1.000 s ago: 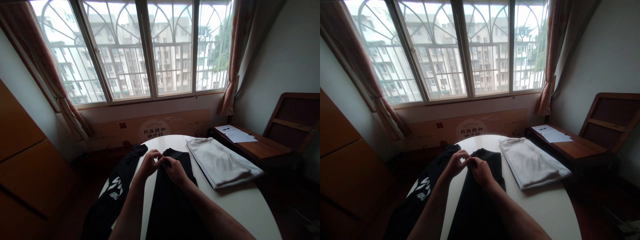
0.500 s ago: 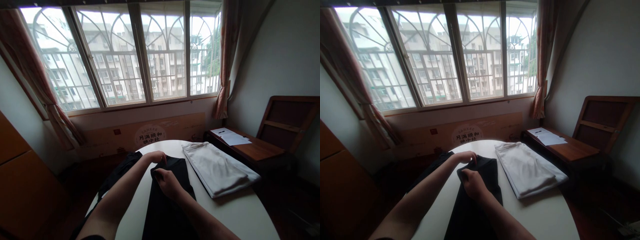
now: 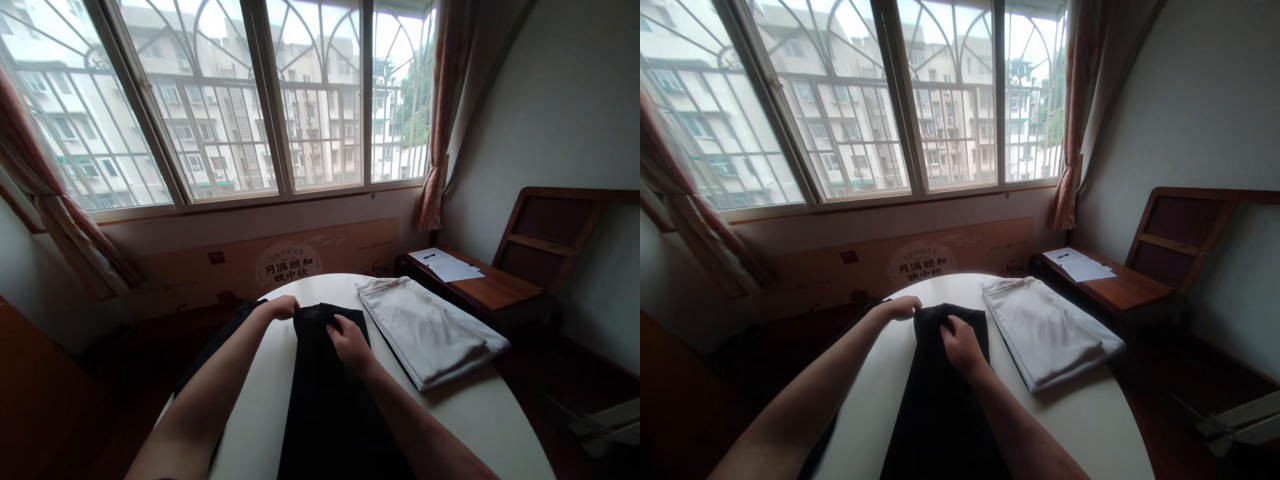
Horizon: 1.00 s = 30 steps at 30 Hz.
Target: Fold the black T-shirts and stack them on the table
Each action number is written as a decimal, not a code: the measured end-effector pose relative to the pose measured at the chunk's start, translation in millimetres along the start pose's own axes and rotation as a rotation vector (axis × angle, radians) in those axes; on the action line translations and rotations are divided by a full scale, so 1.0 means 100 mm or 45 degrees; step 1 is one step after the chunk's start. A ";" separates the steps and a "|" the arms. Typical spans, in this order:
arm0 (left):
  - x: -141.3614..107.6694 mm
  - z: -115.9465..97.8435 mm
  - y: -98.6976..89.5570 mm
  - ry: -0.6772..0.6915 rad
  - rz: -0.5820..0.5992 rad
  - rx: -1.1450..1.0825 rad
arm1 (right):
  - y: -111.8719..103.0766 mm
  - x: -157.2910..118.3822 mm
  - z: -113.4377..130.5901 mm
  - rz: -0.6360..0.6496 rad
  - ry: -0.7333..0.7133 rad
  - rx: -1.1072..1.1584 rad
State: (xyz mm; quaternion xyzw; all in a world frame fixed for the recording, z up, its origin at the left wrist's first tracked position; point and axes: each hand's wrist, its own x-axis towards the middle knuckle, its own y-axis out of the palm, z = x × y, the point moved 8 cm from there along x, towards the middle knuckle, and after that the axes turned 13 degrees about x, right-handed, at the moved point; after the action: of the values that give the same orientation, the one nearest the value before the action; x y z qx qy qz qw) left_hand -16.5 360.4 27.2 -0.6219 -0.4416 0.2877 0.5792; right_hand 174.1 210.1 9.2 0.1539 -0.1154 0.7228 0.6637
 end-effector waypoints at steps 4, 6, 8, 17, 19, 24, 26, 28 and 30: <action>0.01 0.10 0.29 -0.138 0.335 0.077 | -0.24 0.24 -0.37 -0.096 0.092 0.019; 0.03 0.10 0.36 -0.191 0.370 0.107 | -0.36 0.37 -0.51 -0.127 0.138 -0.015; 0.04 0.07 0.38 -0.233 0.329 0.137 | -0.48 0.50 -0.62 -0.157 0.184 -0.075; -0.31 -0.78 0.29 -0.202 -0.071 0.248 | -0.87 0.80 -0.93 -0.178 0.385 -0.585; -0.52 -1.16 0.41 -0.093 -0.037 0.251 | -0.85 0.81 -0.93 -0.147 0.385 -0.712; -1.30 -2.01 0.85 0.214 0.232 0.215 | -0.61 0.78 -0.66 0.057 0.211 -0.963; -1.62 -2.23 0.97 0.320 0.322 0.156 | -0.49 0.66 -0.53 0.162 0.125 -1.024; -1.89 -2.35 1.02 0.361 0.383 0.108 | -0.38 0.45 -0.47 0.267 0.084 -1.072; -2.09 -2.40 1.04 0.350 0.420 0.089 | -0.27 0.18 -0.49 0.376 0.095 -1.116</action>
State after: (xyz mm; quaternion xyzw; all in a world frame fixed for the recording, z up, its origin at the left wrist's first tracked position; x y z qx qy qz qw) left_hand 121.9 70.0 -66.9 -0.6987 -0.2404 0.3061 0.6003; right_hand 196.8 247.3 -30.7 -0.1854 -0.4069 0.6977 0.5597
